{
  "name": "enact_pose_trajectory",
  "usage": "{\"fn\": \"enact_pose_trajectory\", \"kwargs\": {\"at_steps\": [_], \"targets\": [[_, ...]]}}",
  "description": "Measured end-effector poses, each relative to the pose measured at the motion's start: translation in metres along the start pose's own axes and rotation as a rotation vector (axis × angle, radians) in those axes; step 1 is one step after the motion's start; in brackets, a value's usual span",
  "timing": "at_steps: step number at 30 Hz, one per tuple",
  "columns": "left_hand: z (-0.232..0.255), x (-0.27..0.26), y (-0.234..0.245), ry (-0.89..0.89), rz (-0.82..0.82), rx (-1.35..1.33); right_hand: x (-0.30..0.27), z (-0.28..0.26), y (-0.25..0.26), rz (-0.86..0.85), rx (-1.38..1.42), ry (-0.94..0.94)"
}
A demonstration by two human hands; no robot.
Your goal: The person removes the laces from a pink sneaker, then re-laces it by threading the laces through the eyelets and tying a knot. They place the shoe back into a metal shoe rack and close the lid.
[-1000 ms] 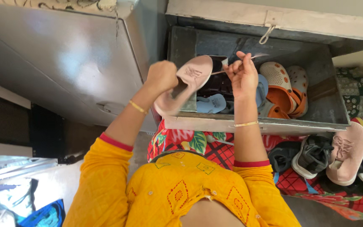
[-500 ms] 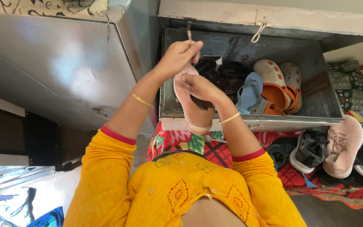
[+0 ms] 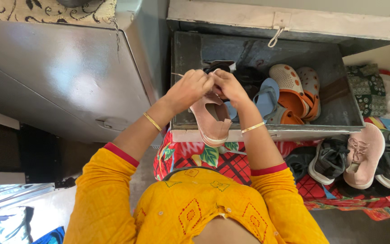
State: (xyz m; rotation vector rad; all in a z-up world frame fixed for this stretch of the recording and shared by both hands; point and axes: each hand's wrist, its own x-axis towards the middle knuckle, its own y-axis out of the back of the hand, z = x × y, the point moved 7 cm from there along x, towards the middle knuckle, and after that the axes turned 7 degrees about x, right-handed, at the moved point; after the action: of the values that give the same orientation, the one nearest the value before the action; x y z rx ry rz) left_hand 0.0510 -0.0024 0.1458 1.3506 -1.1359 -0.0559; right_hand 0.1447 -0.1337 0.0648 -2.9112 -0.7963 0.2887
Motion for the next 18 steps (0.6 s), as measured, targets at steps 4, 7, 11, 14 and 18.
{"fn": "enact_pose_trajectory", "kwargs": {"at_steps": [4, 7, 11, 14, 18], "targets": [[-0.011, -0.006, 0.007, 0.122, 0.033, -0.009, -0.010, -0.017, 0.001, 0.112, -0.103, 0.232], [-0.030, -0.013, -0.002, 0.374, -0.018, -0.222, -0.029, -0.042, -0.024, 0.004, -0.550, 0.529], [-0.052, -0.022, -0.036, 0.805, 0.006, -0.946, -0.045, -0.057, -0.045, 0.066, -0.729, 0.561], [-0.055, -0.030, -0.048, 0.738, 0.047, -1.160, -0.052, -0.068, -0.047, -0.013, -0.673, 0.604], [-0.057, -0.074, -0.057, 0.585, -0.161, -0.864, -0.060, -0.057, 0.006, -0.076, -0.094, 0.379]]}}
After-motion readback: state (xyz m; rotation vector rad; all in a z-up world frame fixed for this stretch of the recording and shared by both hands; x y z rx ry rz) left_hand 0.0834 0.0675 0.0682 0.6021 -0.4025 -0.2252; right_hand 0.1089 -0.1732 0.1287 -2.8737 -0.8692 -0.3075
